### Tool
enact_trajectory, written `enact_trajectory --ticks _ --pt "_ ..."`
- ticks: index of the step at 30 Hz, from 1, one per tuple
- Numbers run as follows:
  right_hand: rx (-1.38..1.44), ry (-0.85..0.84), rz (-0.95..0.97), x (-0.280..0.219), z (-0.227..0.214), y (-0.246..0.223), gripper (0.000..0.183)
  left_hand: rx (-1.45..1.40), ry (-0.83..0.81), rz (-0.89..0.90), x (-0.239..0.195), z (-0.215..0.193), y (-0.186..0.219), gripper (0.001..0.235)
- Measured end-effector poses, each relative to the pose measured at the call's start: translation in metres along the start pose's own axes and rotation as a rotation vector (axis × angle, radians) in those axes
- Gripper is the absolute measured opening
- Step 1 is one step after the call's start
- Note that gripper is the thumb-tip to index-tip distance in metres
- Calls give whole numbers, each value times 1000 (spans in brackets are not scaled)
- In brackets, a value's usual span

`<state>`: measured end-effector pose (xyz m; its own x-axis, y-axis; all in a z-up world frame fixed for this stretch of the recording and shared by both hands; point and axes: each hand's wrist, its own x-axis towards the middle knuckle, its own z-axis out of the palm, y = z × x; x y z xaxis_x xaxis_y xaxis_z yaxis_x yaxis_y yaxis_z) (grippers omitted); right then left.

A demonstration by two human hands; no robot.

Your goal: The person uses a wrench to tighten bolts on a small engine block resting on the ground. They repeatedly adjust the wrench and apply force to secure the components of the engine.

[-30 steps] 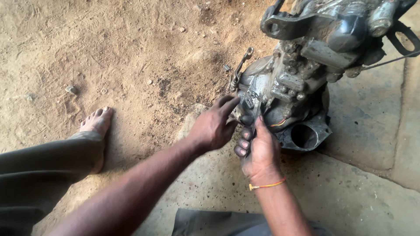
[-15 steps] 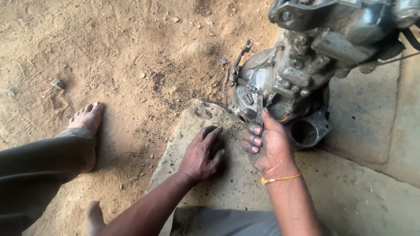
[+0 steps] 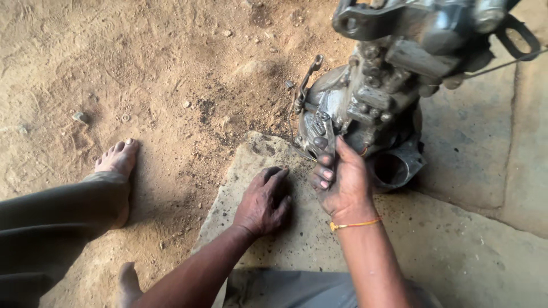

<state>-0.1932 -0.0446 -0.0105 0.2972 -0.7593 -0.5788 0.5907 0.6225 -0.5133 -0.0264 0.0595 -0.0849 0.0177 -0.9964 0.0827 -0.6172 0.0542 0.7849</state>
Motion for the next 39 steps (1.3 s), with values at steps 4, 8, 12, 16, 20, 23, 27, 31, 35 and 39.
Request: enact_trajectory --ticks 4,8,12,16,20,23,27,31,35,39 --pt "6 20 -56 -9 2 -2 22 2 -5 -2 8 -3 3 65" --pt "27 36 -27 2 -5 8 20 -8 -2 -16 0 1 1 66" --pt "-68 39 -100 -8 -10 4 22 12 1 -3 -2 2 3 66" --pt "-72 127 -79 -5 7 1 17 25 18 -1 6 -1 1 66" --pt "-102 205 -123 -9 5 14 17 -14 30 10 -3 4 0 63" --pt "-71 157 -119 -11 11 10 22 -17 19 -11 -2 1 4 67" --pt "-47 136 -121 0 6 21 19 9 49 43 -7 9 -5 65" --pt "-64 156 -140 -3 6 11 17 -13 19 21 2 3 0 65" --pt "-96 172 -179 4 6 22 16 26 32 23 0 7 -8 66" --pt "-61 146 -149 -6 8 16 19 7 37 32 2 4 -4 67"
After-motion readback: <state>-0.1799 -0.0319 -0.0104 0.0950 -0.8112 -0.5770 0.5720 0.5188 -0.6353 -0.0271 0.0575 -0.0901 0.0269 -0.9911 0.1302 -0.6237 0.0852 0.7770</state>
